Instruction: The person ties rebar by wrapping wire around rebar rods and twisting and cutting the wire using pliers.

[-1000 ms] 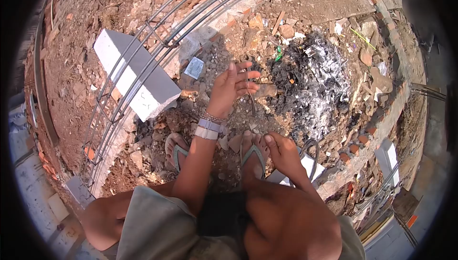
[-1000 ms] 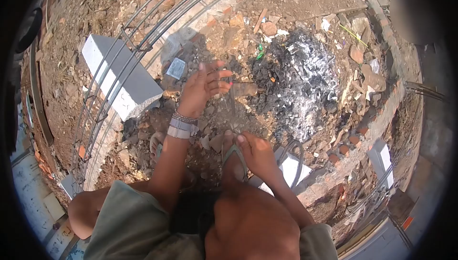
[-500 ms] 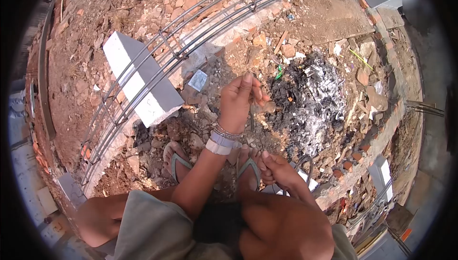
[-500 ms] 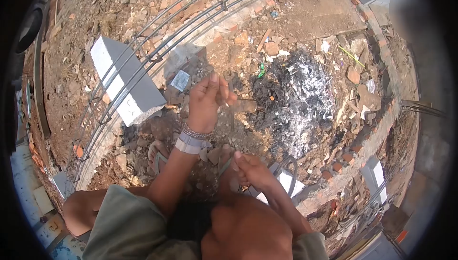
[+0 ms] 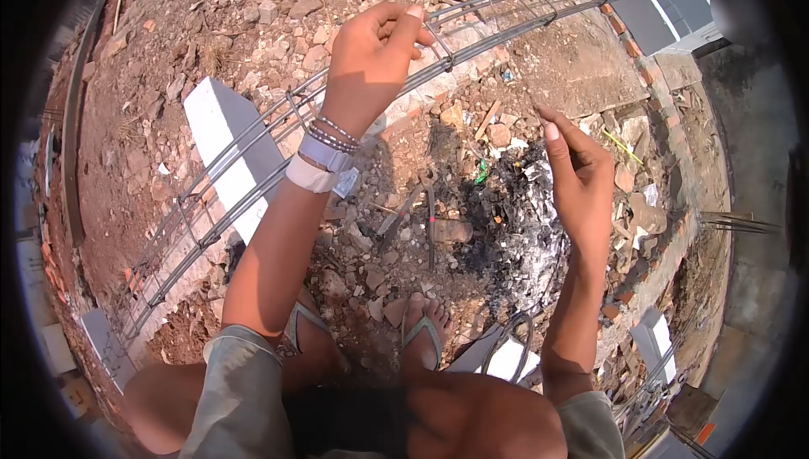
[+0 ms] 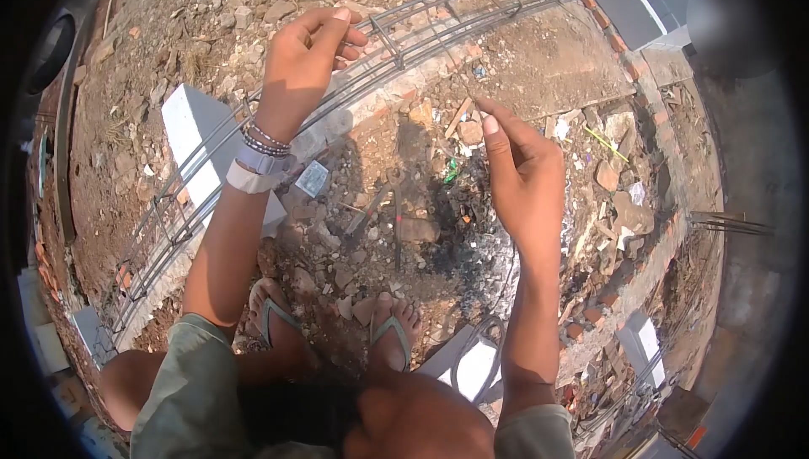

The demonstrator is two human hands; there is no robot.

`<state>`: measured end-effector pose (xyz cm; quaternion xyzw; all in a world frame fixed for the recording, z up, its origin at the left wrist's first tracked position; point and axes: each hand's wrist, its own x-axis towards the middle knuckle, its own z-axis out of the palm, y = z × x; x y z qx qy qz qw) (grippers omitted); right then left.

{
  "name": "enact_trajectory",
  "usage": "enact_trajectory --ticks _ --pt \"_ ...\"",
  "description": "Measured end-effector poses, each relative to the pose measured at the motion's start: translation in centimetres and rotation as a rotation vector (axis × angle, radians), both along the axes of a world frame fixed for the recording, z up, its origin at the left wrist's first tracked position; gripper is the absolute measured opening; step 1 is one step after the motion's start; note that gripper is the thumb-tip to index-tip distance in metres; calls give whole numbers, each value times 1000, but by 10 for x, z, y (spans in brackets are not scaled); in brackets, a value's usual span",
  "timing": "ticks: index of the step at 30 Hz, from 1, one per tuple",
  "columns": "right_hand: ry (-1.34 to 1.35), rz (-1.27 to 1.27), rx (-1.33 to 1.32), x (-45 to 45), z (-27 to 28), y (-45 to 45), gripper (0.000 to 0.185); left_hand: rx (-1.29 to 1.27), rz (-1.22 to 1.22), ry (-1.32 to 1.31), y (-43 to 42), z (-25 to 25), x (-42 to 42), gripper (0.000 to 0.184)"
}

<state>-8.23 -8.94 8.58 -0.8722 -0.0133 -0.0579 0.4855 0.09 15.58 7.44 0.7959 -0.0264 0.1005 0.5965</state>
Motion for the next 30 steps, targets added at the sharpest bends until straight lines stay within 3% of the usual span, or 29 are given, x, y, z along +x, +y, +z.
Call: enact_trajectory --ticks 2,5,8,11,12,15,25,30 --pt "-17 -15 -195 22 -6 -2 26 340 136 -76 16 -6 27 49" --pt "39 8 -439 44 0 3 24 693 73 179 41 -23 77 54" --pt "40 50 -432 58 5 16 24 478 -64 247 54 -67 118 65" --pt "-6 88 -439 77 -3 26 24 440 -149 422 45 -69 129 62" --pt "8 90 -420 83 -2 33 24 552 -183 513 42 -63 133 60" --pt "-22 115 -412 87 -5 45 23 524 -78 628 34 -54 133 54" --pt "-73 140 -351 93 -20 63 22 54 -260 433 38 -60 122 41" --pt "-82 153 -293 91 -25 66 20 454 -200 -82 38 -62 118 36"
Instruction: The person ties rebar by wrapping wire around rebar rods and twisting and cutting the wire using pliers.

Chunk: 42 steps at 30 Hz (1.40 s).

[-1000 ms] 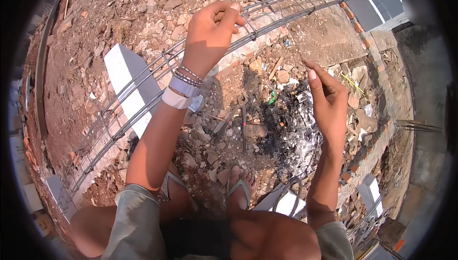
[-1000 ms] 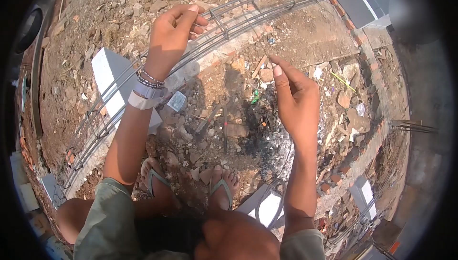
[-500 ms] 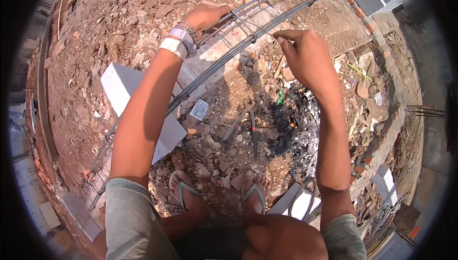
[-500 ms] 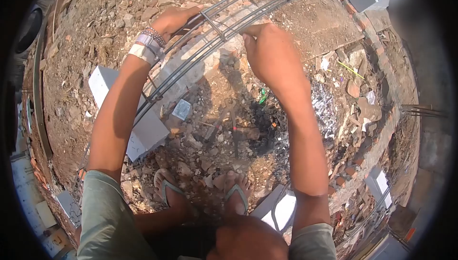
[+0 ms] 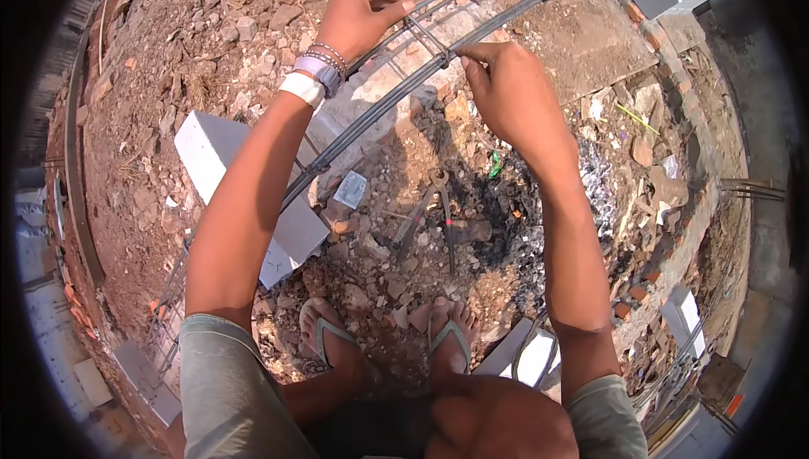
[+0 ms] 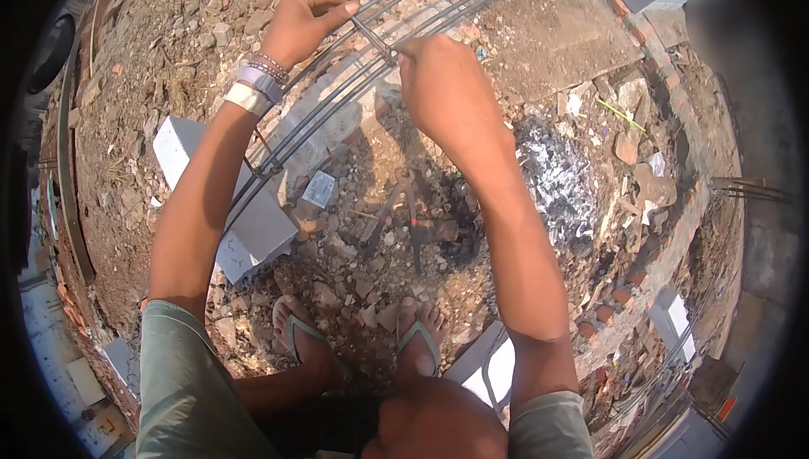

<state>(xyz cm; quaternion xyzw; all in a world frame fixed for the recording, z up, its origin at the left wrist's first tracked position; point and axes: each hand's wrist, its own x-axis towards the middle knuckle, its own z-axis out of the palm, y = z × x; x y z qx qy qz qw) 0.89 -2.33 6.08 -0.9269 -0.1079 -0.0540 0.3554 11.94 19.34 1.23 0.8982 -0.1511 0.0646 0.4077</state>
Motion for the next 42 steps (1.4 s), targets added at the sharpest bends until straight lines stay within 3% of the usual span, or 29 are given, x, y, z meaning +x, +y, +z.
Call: enact_trajectory --ticks 4,7,16,19,22,25,28,31,32,36,39,42 --pt "-34 -5 -6 4 1 4 18 186 44 -332 -10 11 -15 29" --pt "-8 -14 -54 11 -4 3 21 258 97 -341 -16 16 -19 27" --pt "-79 -13 -47 14 -8 7 21 329 -171 -551 -9 15 -33 28" --pt "-104 -24 -49 16 -12 4 19 -15 -89 -69 -1 19 -32 34" --pt "-137 -69 -81 25 -19 -2 16 82 -35 129 4 15 -17 42" --pt "-120 -81 -125 28 -17 -3 13 -200 -89 316 6 8 -12 50" --pt "-131 -64 -149 29 -18 -2 12 35 48 379 12 2 -2 54" --pt "-185 -49 -258 30 -15 3 13 270 -101 228 14 12 0 56" --pt "-208 -48 -310 31 -13 4 14 251 -167 385 14 20 1 58" --pt "-165 52 -370 57 -23 3 16 158 -198 578 8 28 -2 55" --pt "-37 104 -423 63 -12 9 17 -307 -207 720 15 14 3 50" --pt "55 116 -419 56 -6 13 19 -180 -97 616 15 17 -4 51"
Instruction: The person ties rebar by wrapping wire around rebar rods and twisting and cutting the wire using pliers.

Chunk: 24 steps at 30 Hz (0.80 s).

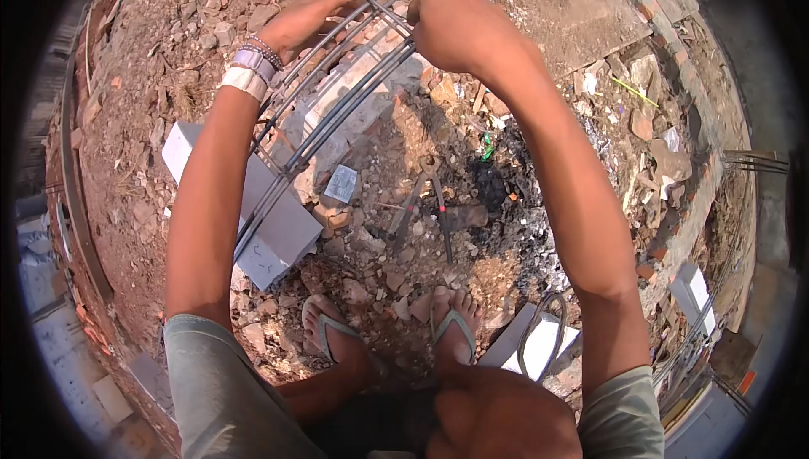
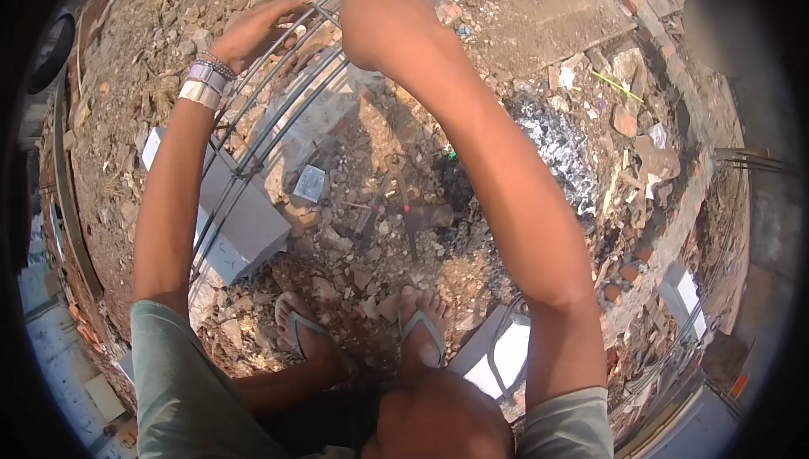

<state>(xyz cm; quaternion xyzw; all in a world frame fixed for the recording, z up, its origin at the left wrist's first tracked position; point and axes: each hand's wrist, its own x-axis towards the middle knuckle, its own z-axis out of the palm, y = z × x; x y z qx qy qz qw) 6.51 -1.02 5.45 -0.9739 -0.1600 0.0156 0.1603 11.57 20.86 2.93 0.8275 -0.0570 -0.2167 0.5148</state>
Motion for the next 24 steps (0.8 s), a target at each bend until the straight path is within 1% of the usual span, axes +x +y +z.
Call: enact_trajectory --ticks 2,5,6,8,12,14,15,16,17,19,22,24 --pt "-86 -48 79 -6 -10 -1 20 76 -40 -68 7 4 1 51" --pt "-52 -68 78 -13 -10 -2 21 191 -114 -178 12 11 3 49" --pt "-18 -77 69 -13 -11 -2 27 228 -144 -215 11 14 3 49" --pt "44 -93 51 -12 -11 -2 37 241 -117 -246 7 16 -1 46" --pt "22 -71 84 -17 -7 -4 35 253 -110 -254 7 16 4 44" --pt "45 -80 95 -14 -11 -3 35 186 -112 -204 6 14 5 44" --pt "41 -79 107 -14 -10 -2 29 153 -112 -182 6 14 5 44" --pt "37 -81 120 -15 -9 -1 23 196 -110 -316 6 11 1 41" --pt "31 -86 133 -16 -8 -2 17 230 -135 -356 6 12 1 41" --pt "-19 -87 157 -16 -14 -1 17 298 -190 -435 5 16 0 42" --pt "-79 -67 153 -17 -17 2 17 263 -150 -440 -6 15 -7 38" --pt "-86 -53 149 -17 -13 4 18 196 -123 -477 -11 6 -9 35"
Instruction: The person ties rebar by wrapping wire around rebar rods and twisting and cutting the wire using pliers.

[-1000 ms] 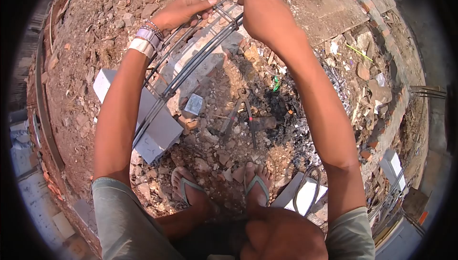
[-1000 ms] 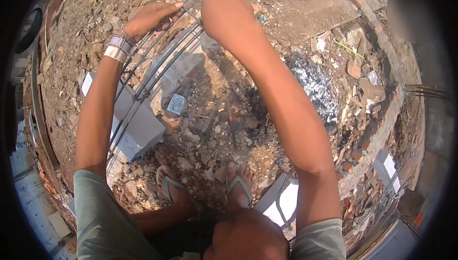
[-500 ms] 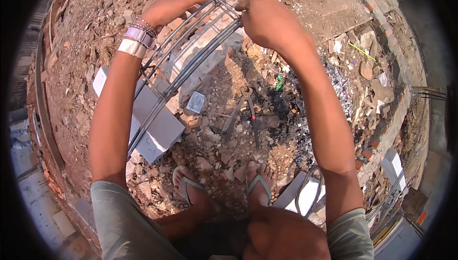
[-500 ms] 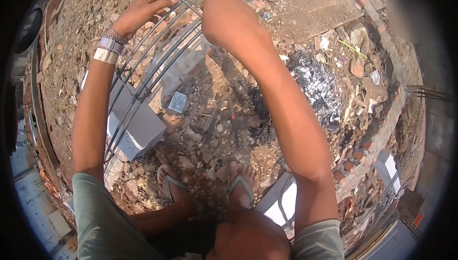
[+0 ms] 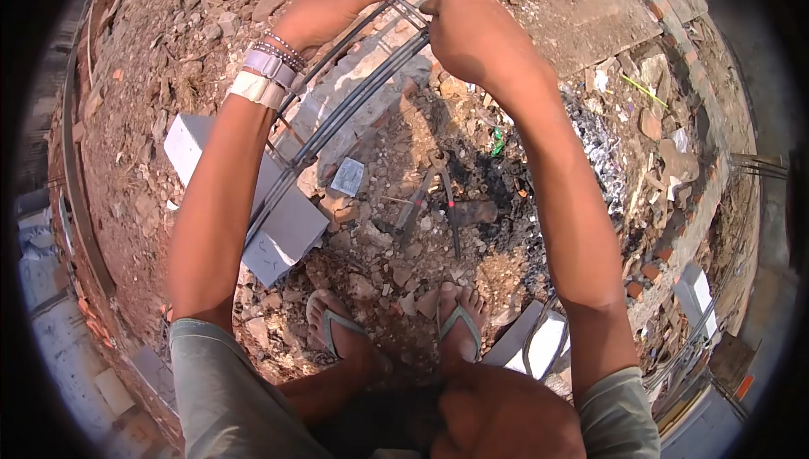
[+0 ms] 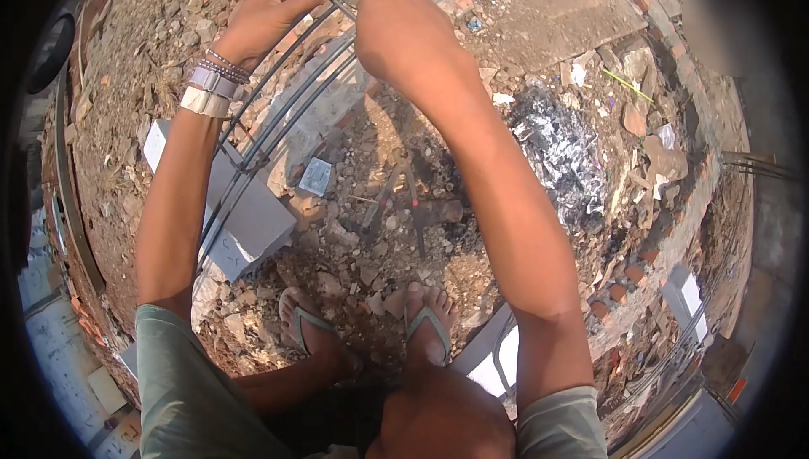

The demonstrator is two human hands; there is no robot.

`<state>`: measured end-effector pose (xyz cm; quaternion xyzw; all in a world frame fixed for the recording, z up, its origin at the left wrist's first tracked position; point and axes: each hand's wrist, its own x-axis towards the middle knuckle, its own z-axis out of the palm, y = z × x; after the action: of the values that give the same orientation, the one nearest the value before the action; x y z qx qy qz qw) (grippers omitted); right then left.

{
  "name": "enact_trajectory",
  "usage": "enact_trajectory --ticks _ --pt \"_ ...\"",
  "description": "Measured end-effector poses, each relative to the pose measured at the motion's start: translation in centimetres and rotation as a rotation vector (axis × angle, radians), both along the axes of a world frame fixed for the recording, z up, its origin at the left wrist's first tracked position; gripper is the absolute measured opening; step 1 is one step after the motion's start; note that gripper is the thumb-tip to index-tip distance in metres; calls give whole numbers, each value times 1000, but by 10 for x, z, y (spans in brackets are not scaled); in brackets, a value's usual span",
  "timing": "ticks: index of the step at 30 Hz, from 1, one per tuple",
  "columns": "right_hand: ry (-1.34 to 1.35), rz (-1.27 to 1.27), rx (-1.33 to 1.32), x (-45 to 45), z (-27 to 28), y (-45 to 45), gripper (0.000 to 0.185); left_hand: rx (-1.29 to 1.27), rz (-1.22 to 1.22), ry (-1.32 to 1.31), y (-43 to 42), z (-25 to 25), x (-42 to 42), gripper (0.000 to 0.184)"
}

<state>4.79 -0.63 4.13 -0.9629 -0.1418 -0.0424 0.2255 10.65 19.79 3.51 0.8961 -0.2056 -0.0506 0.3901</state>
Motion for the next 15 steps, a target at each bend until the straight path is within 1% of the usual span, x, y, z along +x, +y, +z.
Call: enact_trajectory --ticks 1,2,4,5,7,8,10,11,13,15 --pt "11 4 3 0 3 0 18 -38 3 -19 -1 -2 0 33" --pt "22 4 6 -1 5 -1 18 66 -6 -69 1 -3 -2 32" --pt "100 -7 -21 2 0 -3 30 271 -35 -159 -2 6 -14 28" --pt "137 -10 -33 3 -2 -3 37 290 -56 -202 -2 4 -15 26" --pt "135 -7 -22 6 -2 -3 37 330 -89 -295 3 -2 -15 22" --pt "135 -6 -16 7 -3 -3 37 370 -112 -417 3 -4 -15 21" --pt "106 -17 0 7 -3 -1 24 449 -159 -665 2 -9 -12 19" --pt "93 -24 7 7 -3 0 19 487 -169 -731 1 -12 -9 20" --pt "127 -22 8 5 -1 0 20 561 -187 -866 -2 -18 -6 22" --pt "112 -16 17 6 -1 -1 20 540 -124 -826 -4 -21 -8 25"
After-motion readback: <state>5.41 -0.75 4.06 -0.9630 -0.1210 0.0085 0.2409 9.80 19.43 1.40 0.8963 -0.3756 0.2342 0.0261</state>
